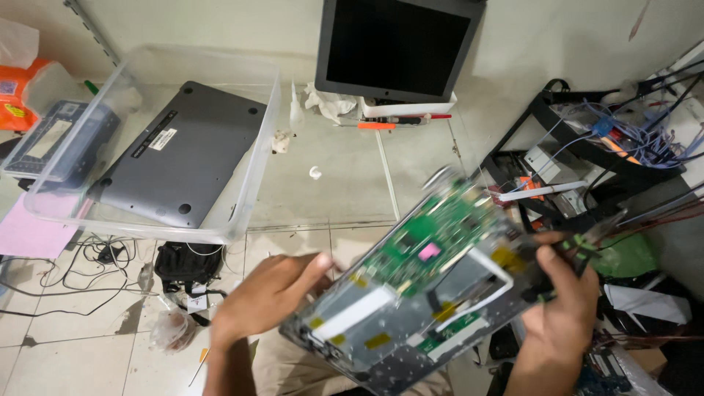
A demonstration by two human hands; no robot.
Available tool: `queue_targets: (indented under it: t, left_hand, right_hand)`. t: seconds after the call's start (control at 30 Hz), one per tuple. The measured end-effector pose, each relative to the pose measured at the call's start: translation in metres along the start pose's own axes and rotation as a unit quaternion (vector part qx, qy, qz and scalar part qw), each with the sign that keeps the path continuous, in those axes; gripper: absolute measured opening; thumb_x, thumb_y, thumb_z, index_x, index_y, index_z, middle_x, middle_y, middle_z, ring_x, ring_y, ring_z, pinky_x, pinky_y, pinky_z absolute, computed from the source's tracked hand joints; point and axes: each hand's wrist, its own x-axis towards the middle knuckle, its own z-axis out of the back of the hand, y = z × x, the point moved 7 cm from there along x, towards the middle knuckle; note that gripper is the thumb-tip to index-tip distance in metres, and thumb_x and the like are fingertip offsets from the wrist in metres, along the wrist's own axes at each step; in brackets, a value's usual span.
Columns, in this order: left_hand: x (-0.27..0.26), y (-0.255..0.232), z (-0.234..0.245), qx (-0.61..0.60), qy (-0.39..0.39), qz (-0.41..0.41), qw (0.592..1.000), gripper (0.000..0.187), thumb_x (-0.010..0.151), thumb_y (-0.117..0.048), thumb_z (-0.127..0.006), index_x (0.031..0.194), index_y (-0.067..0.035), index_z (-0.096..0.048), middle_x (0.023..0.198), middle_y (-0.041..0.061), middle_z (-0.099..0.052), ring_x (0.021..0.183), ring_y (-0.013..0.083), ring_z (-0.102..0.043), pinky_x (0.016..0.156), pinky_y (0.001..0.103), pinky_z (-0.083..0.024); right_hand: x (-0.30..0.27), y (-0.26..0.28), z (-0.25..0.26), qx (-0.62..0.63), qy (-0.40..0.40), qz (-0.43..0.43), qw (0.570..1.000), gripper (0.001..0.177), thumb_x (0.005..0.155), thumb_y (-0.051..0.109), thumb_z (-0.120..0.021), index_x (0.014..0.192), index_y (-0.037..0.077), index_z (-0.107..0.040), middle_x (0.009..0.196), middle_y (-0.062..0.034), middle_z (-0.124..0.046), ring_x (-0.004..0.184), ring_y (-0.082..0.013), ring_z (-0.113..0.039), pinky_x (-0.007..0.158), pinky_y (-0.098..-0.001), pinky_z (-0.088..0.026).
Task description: The person works on a disassembled laptop, using pliers to manipulate a component on the motherboard and a screwdriver to remove screws. The person also lifts the laptop screen to inspect the internal connections.
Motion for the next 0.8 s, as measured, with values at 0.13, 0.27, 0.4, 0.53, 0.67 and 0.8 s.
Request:
queue_targets:
  t: [0.13, 0.27, 0.4, 0.53, 0.67, 0.8]
  left_hand:
    - [0.0, 0.042, -0.01, -0.088, 0.042, -0.154, 0.983, 0.09, 0.092, -0.063, -0.002, 0.123, -0.005, -0.063, 0.119, 0.016, -0.072, 0.113, 0.0256, -0.07, 0.094, 0.033, -0.058]
    - [0.032, 0.085, -0.027, -0.584, -0.024, -0.253, 0.771, 0.099, 0.084, -0.078, -0.034, 0.137, 0.004, -0.046, 0.125, 0.027, -0.061, 0.112, 0.0376, -0.06, 0.093, 0.054, -0.049]
    - [0.042, 0.061, -0.031, -0.633, -0.187, -0.12, 0.742, 0.108, 0.063, -0.061, -0.072, 0.149, -0.006, -0.039, 0.134, 0.016, -0.06, 0.111, 0.0259, -0.056, 0.091, 0.044, -0.05]
    - [0.048, 0.069, -0.029, -0.654, -0.251, 0.001, 0.714, 0.074, 0.091, -0.025, -0.055, 0.157, -0.012, -0.022, 0.156, 0.029, -0.025, 0.133, 0.05, -0.04, 0.096, 0.064, -0.043]
    - [0.048, 0.079, -0.019, -0.663, -0.319, 0.027, 0.677, 0.068, 0.09, -0.017, -0.054, 0.155, -0.016, -0.031, 0.145, 0.028, -0.044, 0.118, 0.0449, -0.056, 0.088, 0.06, -0.049]
    - [0.042, 0.099, -0.02, -0.662, -0.365, 0.022, 0.655, 0.064, 0.091, -0.014, -0.054, 0.153, -0.016, -0.037, 0.133, 0.027, -0.056, 0.106, 0.0423, -0.063, 0.082, 0.057, -0.053]
  right_hand:
    - [0.018, -0.021, 0.006, 0.084, -0.042, -0.03, 0.995, 0.022, 0.086, 0.018, -0.068, 0.105, 0.009, -0.064, 0.101, -0.0086, -0.066, 0.094, -0.0219, -0.066, 0.089, -0.031, -0.054]
    - [0.007, -0.039, -0.031, 0.21, -0.117, -0.146, 0.959, 0.024, 0.078, 0.017, -0.076, 0.099, 0.01, -0.068, 0.104, -0.0069, -0.071, 0.097, -0.0217, -0.069, 0.091, -0.0351, -0.055]
    - [-0.002, -0.058, -0.052, 0.226, -0.198, -0.154, 0.941, 0.014, 0.087, 0.011, -0.069, 0.099, 0.005, -0.069, 0.095, -0.0086, -0.071, 0.087, -0.0216, -0.073, 0.081, -0.0332, -0.062]
    - [0.016, -0.112, -0.002, 0.118, -0.205, -0.096, 0.967, 0.014, 0.087, 0.013, -0.071, 0.1, 0.011, -0.065, 0.091, -0.0026, -0.066, 0.081, -0.015, -0.068, 0.076, -0.0256, -0.059]
    - [0.009, -0.081, -0.038, 0.031, -0.134, -0.076, 0.987, 0.015, 0.089, 0.015, -0.071, 0.102, 0.007, -0.067, 0.09, -0.0054, -0.067, 0.086, -0.0136, -0.068, 0.079, -0.0259, -0.058]
    - [0.056, -0.073, -0.011, -0.226, -0.025, 0.031, 0.973, 0.03, 0.104, 0.035, -0.054, 0.113, 0.008, -0.064, 0.094, -0.0112, -0.067, 0.076, -0.0155, -0.065, 0.063, -0.0244, -0.049]
